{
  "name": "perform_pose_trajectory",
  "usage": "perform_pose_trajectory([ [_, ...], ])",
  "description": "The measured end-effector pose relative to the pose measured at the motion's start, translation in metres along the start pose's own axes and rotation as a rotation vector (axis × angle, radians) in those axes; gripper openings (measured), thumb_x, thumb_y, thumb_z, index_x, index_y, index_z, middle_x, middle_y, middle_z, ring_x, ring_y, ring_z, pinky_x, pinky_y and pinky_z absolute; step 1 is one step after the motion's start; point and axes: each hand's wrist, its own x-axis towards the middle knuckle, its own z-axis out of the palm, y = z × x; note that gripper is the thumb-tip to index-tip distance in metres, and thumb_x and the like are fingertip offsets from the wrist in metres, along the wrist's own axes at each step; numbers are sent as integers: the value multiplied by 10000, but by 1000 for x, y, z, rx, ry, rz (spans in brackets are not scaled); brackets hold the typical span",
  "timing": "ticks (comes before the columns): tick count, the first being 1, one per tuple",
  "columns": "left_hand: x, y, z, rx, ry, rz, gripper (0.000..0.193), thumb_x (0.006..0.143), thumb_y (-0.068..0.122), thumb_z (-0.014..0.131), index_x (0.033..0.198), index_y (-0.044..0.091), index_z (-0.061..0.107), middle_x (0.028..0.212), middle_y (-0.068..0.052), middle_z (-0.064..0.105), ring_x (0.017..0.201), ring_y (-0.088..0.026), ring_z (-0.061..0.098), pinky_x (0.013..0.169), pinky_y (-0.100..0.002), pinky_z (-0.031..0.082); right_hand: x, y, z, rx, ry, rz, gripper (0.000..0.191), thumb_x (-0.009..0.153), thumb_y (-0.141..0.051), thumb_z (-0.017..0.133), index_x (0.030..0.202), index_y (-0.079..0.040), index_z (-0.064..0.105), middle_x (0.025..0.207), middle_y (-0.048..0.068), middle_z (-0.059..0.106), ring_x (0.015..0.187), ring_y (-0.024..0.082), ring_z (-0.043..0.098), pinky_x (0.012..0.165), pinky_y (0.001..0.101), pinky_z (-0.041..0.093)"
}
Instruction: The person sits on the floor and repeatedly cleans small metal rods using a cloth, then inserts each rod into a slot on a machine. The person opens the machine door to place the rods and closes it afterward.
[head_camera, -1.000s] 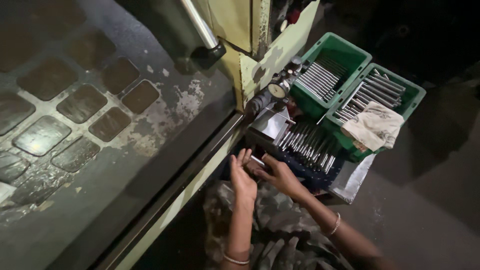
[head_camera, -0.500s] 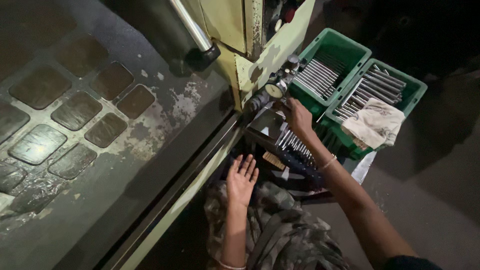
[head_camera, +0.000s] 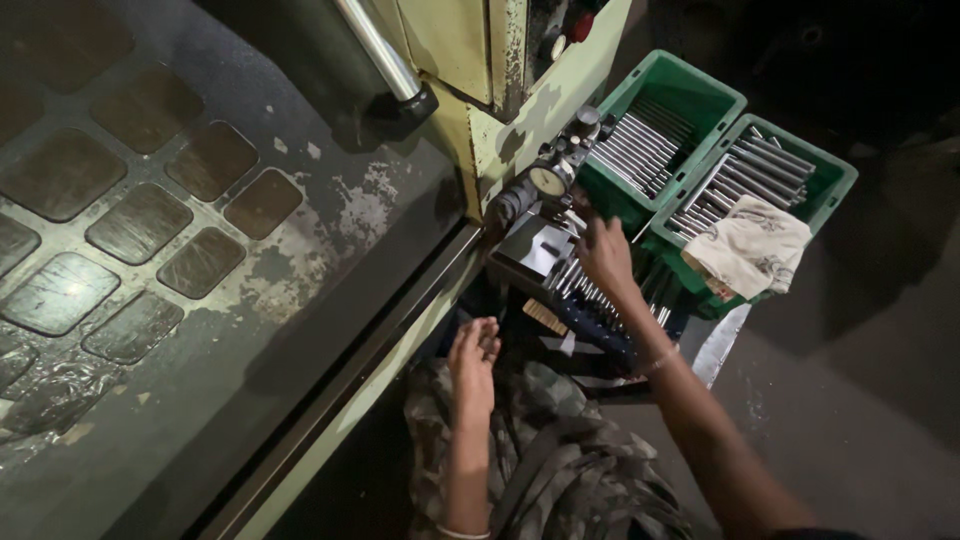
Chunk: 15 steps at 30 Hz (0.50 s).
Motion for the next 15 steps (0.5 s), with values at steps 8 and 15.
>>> perform_pose_trajectory([
  [8, -30, 32, 52, 501, 53, 538, 259, 965, 253, 738, 1048, 8, 737, 912, -33, 721, 771, -133, 654, 725, -299, 539, -46, -48, -25, 294, 31, -329, 142, 945, -147, 694, 1014, -35, 640, 977, 165, 697, 848, 327, 632, 710, 456, 496],
  [15, -56, 53, 47, 870, 159, 498, 244, 997, 285, 704, 999, 44, 741, 804, -71, 732, 739, -191, 663, 692, -357, 538, -43, -58, 3, 647, -154, 5, 183, 986, -92, 733, 1100, 0, 623, 903, 147, 704, 817, 139, 615, 746, 319, 522],
])
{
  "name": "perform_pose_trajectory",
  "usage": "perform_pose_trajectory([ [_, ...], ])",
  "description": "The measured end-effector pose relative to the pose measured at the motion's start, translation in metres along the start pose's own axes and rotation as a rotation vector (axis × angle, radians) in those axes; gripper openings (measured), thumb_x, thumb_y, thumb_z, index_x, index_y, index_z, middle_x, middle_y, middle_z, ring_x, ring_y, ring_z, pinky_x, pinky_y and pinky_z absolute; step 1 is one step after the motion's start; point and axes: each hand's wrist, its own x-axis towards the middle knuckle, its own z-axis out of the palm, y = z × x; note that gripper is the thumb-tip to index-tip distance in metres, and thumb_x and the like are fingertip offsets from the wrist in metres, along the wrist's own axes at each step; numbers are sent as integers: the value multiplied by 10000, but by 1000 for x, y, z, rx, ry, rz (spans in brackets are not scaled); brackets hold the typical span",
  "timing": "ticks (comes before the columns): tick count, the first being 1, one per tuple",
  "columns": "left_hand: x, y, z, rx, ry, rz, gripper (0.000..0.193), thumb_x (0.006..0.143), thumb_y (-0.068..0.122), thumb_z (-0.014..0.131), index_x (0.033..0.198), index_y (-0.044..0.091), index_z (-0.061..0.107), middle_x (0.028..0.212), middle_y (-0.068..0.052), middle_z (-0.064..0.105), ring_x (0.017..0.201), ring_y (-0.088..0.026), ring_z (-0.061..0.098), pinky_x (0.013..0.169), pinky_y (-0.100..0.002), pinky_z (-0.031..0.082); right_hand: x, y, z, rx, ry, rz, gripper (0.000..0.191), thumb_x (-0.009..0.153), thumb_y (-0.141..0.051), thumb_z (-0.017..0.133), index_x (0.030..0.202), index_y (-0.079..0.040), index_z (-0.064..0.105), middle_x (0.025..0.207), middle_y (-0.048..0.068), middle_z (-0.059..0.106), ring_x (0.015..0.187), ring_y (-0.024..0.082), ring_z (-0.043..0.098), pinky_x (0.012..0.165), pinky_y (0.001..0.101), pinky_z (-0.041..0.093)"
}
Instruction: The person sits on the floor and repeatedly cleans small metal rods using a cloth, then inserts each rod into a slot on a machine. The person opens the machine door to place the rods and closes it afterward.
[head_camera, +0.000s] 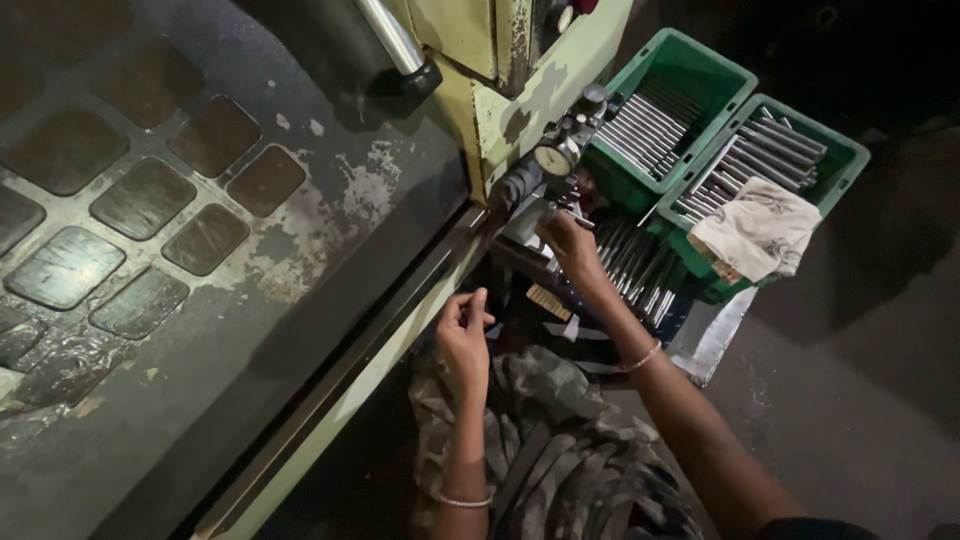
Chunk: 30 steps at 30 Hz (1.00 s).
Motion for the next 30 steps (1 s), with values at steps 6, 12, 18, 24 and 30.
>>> perform_pose_trajectory([
  [6, 7, -27, -3, 363, 151, 507, 121, 976, 107, 635, 1001, 83, 751, 993, -87, 762, 1098, -295, 638, 1043, -539, 427, -16, 17, 9, -52, -16, -1, 301, 871, 44, 661, 1165, -8, 627, 1001, 167, 750, 930, 181, 735, 797, 331, 555],
  [12, 11, -43, 5, 553, 183, 347, 154, 961, 83, 641, 860, 177, 708, 1109, -45, 690, 1270, -275, 576, 1163, -607, 316, -16, 15, 18, -69, 55, -8, 223, 916, 10, 690, 1133, -33, 660, 979, 176, 748, 952, 224, 728, 769, 350, 562],
  [18, 11, -37, 4, 673, 31, 241, 367, 950, 303, 665, 1283, 148, 652, 1515, -141, 447, 1389, -417, 363, 1112, -732, 204, 2, 4, 18, 22, 117, 1, 298, 884, 19, 636, 1172, -52, 657, 981, 116, 757, 888, 219, 738, 758, 336, 567],
  [24, 12, -46, 8, 765, -127, 206, 264, 965, 327, 646, 1172, 181, 721, 1390, -92, 593, 1512, -401, 218, 1172, -720, 107, 25, 7, 20, -24, 121, 31, 192, 925, 2, 656, 1107, -55, 647, 956, 115, 761, 876, 227, 742, 754, 345, 559],
  [30, 19, -49, 6, 584, -109, 224, 226, 997, 305, 615, 1106, 159, 748, 1308, -23, 699, 1389, -325, 476, 1207, -656, 169, 42, 11, 19, -173, 188, -93, 371, 782, 80, 694, 1129, -29, 624, 1014, 156, 735, 986, 318, 716, 799, 377, 551],
])
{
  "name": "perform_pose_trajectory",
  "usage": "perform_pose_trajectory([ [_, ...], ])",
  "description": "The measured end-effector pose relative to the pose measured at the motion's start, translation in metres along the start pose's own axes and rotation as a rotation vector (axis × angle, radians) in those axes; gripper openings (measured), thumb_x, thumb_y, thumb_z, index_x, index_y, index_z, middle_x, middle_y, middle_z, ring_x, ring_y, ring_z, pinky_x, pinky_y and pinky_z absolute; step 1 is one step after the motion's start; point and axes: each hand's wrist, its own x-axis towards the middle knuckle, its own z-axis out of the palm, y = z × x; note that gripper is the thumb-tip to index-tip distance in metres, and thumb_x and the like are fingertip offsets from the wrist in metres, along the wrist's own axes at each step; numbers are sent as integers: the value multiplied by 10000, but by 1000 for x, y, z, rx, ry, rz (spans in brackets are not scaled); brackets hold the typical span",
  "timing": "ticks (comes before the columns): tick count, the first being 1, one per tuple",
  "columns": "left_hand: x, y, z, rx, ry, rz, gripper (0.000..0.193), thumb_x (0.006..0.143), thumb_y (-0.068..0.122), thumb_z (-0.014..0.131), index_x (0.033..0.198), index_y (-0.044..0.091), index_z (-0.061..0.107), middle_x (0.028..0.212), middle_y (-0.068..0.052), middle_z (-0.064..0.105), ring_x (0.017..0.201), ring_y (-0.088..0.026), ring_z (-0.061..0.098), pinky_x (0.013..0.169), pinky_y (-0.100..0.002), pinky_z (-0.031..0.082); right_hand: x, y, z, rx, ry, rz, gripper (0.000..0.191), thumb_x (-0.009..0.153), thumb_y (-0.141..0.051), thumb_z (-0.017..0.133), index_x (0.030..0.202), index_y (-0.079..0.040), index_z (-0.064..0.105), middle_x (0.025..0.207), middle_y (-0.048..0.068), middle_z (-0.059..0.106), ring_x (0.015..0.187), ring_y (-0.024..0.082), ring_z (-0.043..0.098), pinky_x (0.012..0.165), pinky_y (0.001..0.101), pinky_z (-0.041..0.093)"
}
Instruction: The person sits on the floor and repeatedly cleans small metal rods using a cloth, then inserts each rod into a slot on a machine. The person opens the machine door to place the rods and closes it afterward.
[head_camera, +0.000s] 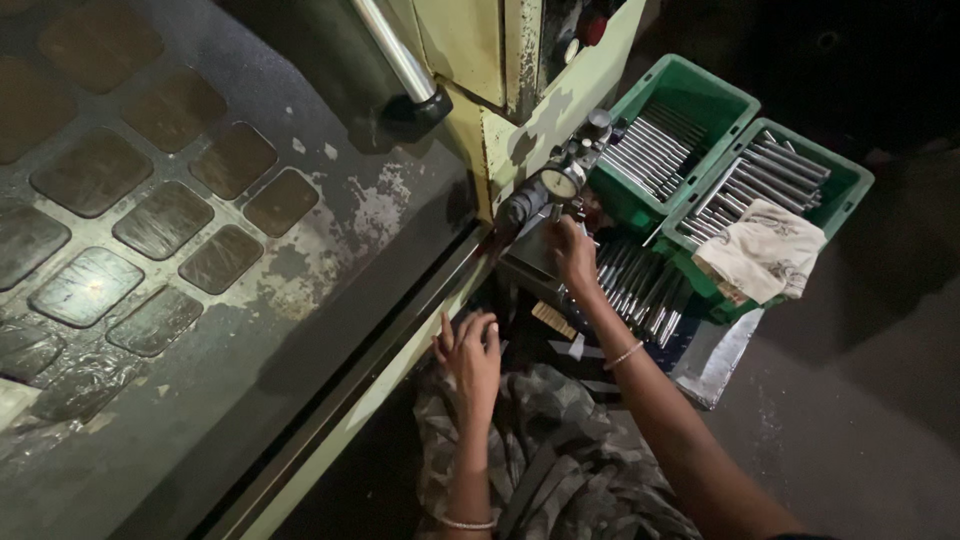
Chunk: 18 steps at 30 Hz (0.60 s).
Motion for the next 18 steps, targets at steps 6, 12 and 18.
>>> perform_pose_trajectory([
  [6, 10, -1, -1, -76, -6, -53, 283, 983, 277, 617, 1174, 109, 739, 1294, -60, 690, 1240, -303, 623, 1152, -604, 250, 5, -6, -1, 111, -19, 50, 342, 805, 80, 696, 1115, -46, 629, 1001, 130, 748, 970, 258, 754, 833, 348, 565],
  [12, 5, 11, -10, -151, -25, -7, 331, 1018, 361, 614, 1177, 106, 752, 1331, -60, 704, 1414, -338, 493, 1235, -488, 332, -4, -3, -1, 184, -45, 74, 308, 892, 53, 674, 1188, -25, 642, 1066, 143, 747, 1009, 257, 738, 884, 352, 559],
  [18, 27, 61, -24, -222, 8, 117, 585, 932, 471, 682, 1376, 90, 666, 1427, -77, 638, 1526, -397, 244, 1204, -643, 155, -67, -19, 0, 393, -292, 124, 376, 861, 56, 655, 1235, 24, 631, 1103, 117, 752, 1039, 174, 697, 898, 332, 568],
])
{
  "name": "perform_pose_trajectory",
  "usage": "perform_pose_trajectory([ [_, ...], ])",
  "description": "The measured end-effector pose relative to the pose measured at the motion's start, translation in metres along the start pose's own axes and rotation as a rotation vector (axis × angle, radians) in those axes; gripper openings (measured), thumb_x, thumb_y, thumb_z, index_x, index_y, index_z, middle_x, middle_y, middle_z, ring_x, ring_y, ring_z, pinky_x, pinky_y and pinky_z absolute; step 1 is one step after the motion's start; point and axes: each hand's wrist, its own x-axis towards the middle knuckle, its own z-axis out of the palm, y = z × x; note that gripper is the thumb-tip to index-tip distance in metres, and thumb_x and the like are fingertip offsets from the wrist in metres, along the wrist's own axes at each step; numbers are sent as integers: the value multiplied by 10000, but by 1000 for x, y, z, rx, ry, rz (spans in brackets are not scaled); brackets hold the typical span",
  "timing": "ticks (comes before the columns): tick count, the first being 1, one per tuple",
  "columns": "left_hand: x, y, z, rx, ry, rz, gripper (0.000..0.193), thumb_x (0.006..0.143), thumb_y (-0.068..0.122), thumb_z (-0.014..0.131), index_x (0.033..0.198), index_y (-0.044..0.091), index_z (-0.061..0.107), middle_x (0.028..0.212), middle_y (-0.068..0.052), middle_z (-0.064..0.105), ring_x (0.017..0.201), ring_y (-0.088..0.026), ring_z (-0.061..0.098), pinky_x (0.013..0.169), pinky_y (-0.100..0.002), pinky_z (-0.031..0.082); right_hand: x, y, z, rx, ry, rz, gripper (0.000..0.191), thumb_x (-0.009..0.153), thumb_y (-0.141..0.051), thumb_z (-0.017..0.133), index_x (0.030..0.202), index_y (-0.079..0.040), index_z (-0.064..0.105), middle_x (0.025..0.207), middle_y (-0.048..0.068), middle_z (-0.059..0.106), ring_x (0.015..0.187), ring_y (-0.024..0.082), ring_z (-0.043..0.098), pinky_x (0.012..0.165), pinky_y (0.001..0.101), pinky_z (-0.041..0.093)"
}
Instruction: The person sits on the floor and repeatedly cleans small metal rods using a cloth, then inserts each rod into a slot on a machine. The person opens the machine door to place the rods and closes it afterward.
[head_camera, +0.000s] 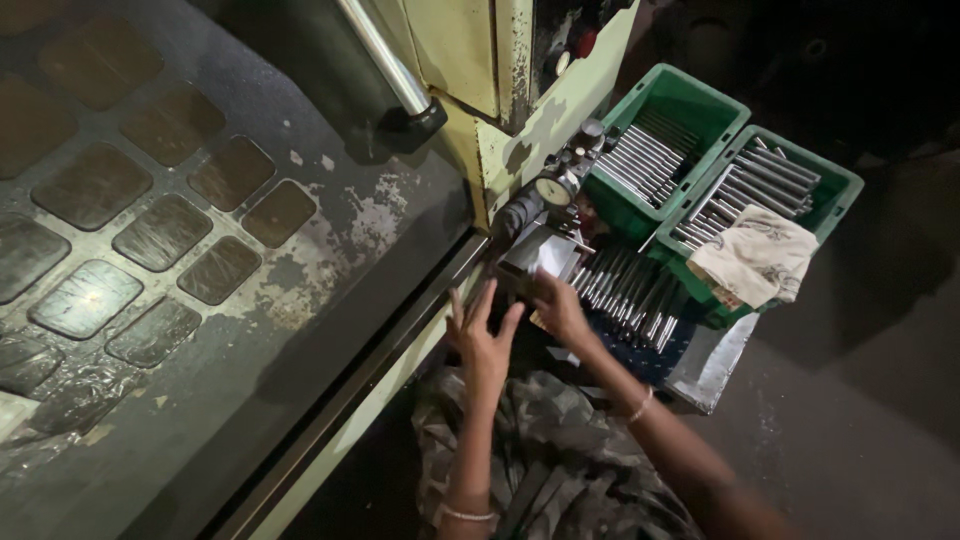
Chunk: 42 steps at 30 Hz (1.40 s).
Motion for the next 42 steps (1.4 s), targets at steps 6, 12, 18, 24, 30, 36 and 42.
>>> perform_pose_trajectory([
  [6, 7, 52, -2, 44, 2, 201, 519, 955, 462, 645, 1341, 119, 702, 1428, -52, 663, 1556, -399, 200, 1228, -642, 118, -38, -65, -3, 177, -118, 122, 484, 1137, -226, 413, 1581, -64, 519, 1045, 171, 664, 852, 220, 564, 746, 375, 491],
  [12, -11, 80, -23, -244, 41, 228, 404, 1093, 350, 518, 1340, 86, 698, 1405, -85, 688, 1614, -365, 188, 1270, -552, 249, -47, -120, -2, 162, -140, -104, 443, 1016, -195, 621, 1397, 24, 562, 1155, 104, 692, 986, 154, 662, 816, 310, 570],
  [18, -17, 96, -40, -484, -64, 8, 432, 1090, 359, 449, 1291, 94, 724, 1390, -84, 693, 1607, -320, 228, 1209, -491, 359, -51, -125, 1, 158, -200, -62, 454, 964, -86, 682, 1394, -4, 561, 1178, 112, 693, 1029, 155, 668, 843, 319, 574],
  [24, -16, 91, -45, -586, -86, -27, 498, 1086, 394, 398, 1446, 109, 591, 1546, -67, 543, 1601, -304, 182, 1269, -477, 188, -42, -121, -3, 115, -189, 58, 287, 986, -93, 636, 1262, -21, 603, 1088, 64, 692, 915, 143, 673, 789, 316, 579],
  [30, -13, 70, -38, -574, -254, -52, 445, 1039, 356, 566, 1377, 83, 661, 1493, -94, 620, 1578, -328, 304, 1295, -462, 161, 15, -73, -71, 184, 456, 130, 215, 1005, -174, 542, 1159, -32, 593, 892, 69, 574, 724, 150, 515, 609, 325, 421],
  [36, -22, 63, -25, -544, -435, -203, 443, 984, 379, 608, 1322, 106, 694, 1464, -67, 633, 1574, -303, 250, 1225, -455, 257, 137, -14, -169, -381, 698, -1, 209, 976, -158, 564, 1106, -6, 624, 972, 176, 654, 877, 321, 601, 732, 461, 477],
  [42, -12, 40, 36, -685, -469, -207, 411, 1012, 317, 630, 1295, 31, 713, 1358, -94, 679, 1407, -260, 445, 1134, -382, 362, 164, -11, -185, -737, 153, 295, 535, 1073, -532, 431, 1169, -66, 675, 1189, 241, 687, 1133, 430, 634, 972, 511, 476],
])
